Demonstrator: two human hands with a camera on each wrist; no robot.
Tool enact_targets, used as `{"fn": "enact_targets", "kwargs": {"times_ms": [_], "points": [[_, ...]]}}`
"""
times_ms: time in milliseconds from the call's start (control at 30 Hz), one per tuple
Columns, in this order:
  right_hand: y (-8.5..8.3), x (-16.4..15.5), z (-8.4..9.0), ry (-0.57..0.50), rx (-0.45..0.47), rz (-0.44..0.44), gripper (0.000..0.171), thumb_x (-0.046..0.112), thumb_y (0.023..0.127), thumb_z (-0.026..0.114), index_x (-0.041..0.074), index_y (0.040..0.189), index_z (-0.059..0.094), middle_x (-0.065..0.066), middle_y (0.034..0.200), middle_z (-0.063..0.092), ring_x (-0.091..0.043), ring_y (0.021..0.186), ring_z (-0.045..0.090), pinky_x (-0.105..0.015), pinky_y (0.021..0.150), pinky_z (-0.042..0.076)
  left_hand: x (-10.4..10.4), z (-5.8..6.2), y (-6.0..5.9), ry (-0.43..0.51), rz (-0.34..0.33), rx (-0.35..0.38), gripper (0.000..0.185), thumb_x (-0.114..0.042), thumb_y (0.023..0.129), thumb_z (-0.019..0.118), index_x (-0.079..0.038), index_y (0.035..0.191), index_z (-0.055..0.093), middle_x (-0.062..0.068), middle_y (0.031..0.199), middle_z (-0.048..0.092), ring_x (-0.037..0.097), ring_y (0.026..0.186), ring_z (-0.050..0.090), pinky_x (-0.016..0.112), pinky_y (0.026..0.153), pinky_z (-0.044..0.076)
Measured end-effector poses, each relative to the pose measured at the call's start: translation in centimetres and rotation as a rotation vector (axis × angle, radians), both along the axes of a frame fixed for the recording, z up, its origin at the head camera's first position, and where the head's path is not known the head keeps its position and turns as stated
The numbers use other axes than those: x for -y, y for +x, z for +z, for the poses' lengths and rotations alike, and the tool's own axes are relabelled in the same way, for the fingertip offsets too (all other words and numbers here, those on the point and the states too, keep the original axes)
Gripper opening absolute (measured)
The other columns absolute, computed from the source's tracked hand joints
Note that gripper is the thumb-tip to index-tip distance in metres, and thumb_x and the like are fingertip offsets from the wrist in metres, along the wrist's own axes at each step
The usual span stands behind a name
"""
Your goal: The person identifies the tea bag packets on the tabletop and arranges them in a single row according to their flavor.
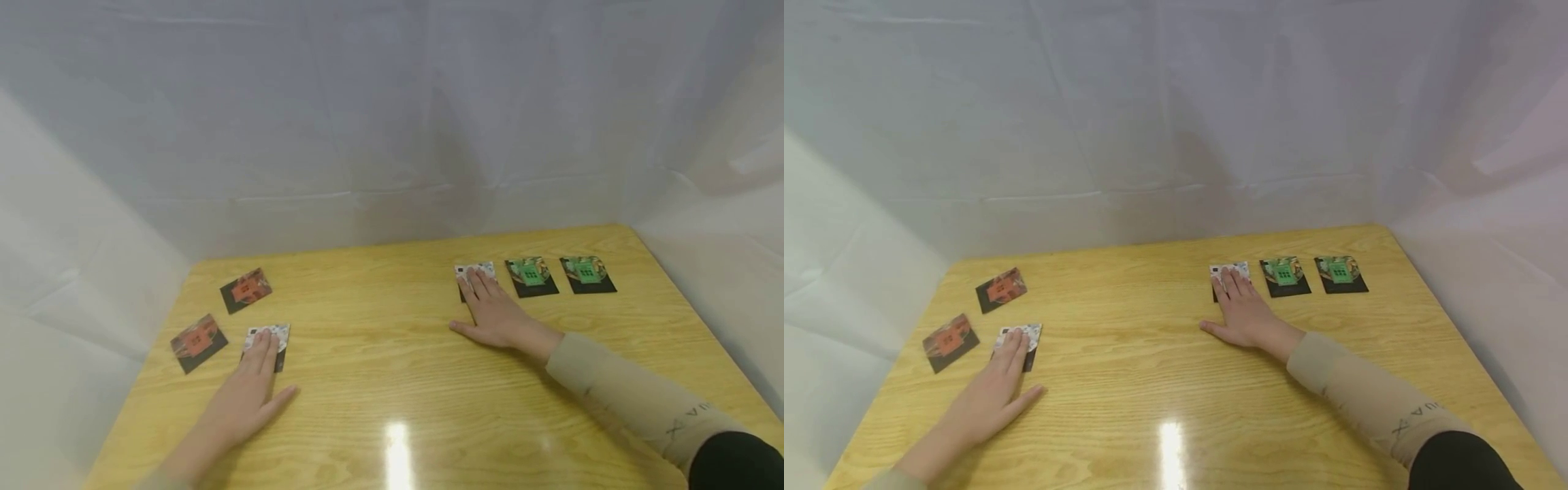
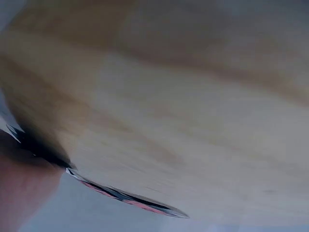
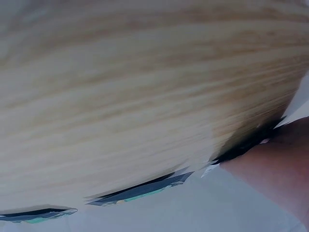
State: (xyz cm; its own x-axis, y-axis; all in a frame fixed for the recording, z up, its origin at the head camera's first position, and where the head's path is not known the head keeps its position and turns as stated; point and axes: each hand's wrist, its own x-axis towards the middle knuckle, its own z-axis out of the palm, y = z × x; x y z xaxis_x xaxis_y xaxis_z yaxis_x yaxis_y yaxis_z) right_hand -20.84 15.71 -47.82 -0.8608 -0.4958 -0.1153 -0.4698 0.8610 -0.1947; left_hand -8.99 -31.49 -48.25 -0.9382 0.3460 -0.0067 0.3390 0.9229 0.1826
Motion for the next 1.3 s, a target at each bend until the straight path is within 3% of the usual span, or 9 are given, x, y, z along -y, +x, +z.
{"fn": "enact_targets", "kwargs": {"times_ms": [133, 233, 567, 767, 900, 1300], "points": [[0.0, -0.2, -0.1, -0.022, 0.011, 0.002, 0.097, 0.06, 0.107, 0.051, -0.006, 0.168, 0.013, -0.033, 0.175, 0.006, -0.05, 0.164, 0.008, -0.064, 0.133, 0.017, -1.7, 0.2, -1.3, -0.001, -0.013, 0.012, 0.097, -0.055, 0.107, 0.054, 0.013, 0.164, 0.016, 0.034, 0.173, 0.013, 0.051, 0.161, 0.018, 0.056, 0.133, 0.02], [0.0, -0.3, 0.0, -0.023, 0.015, 0.0, 0.098, 0.06, 0.107, 0.051, -0.006, 0.168, 0.012, -0.034, 0.175, 0.004, -0.05, 0.164, 0.006, -0.065, 0.133, 0.016, -3.1, 0.3, -2.5, -0.009, -0.023, 0.015, 0.097, -0.056, 0.108, 0.052, 0.014, 0.164, 0.016, 0.035, 0.173, 0.013, 0.051, 0.162, 0.017, 0.06, 0.131, 0.024], [0.0, -0.2, 0.0, -0.022, 0.02, -0.001, 0.096, 0.056, 0.108, 0.052, -0.006, 0.168, 0.01, -0.033, 0.175, 0.002, -0.049, 0.164, 0.003, -0.064, 0.134, 0.013, -8.8, 0.0, -6.9, 0.029, -0.067, 0.025, 0.099, -0.057, 0.107, 0.052, 0.018, 0.161, 0.019, 0.04, 0.17, 0.011, 0.054, 0.161, 0.011, 0.062, 0.132, 0.02], [-0.2, -0.3, -0.3, -0.042, 0.034, 0.003, 0.098, 0.058, 0.108, 0.051, -0.005, 0.168, 0.008, -0.032, 0.175, -0.001, -0.048, 0.165, 0.001, -0.064, 0.134, 0.012, -12.3, 0.2, -9.3, -0.006, -0.09, 0.086, 0.101, -0.062, 0.108, 0.046, 0.016, 0.163, 0.013, 0.036, 0.173, 0.004, 0.05, 0.164, 0.003, 0.058, 0.135, 0.015], [-0.4, -0.4, -0.8, -0.052, 0.05, 0.004, 0.099, 0.062, 0.108, 0.048, -0.003, 0.169, 0.004, -0.028, 0.176, -0.005, -0.045, 0.166, -0.003, -0.062, 0.135, 0.009, -14.6, 0.5, -10.3, -0.025, -0.099, 0.115, 0.101, -0.064, 0.108, 0.043, 0.014, 0.164, 0.01, 0.034, 0.174, 0.0, 0.048, 0.164, 0.0, 0.055, 0.136, 0.012], [0.1, 0.0, -0.1, -0.068, 0.04, -0.008, 0.099, 0.059, 0.107, 0.051, -0.008, 0.167, 0.01, -0.033, 0.175, 0.0, -0.048, 0.165, 0.0, -0.067, 0.133, 0.012, -20.4, 0.0, -12.8, -0.091, -0.073, 0.153, 0.098, -0.066, 0.109, 0.034, 0.009, 0.166, 0.007, 0.03, 0.175, -0.002, 0.042, 0.166, -0.001, 0.049, 0.137, 0.011]]}}
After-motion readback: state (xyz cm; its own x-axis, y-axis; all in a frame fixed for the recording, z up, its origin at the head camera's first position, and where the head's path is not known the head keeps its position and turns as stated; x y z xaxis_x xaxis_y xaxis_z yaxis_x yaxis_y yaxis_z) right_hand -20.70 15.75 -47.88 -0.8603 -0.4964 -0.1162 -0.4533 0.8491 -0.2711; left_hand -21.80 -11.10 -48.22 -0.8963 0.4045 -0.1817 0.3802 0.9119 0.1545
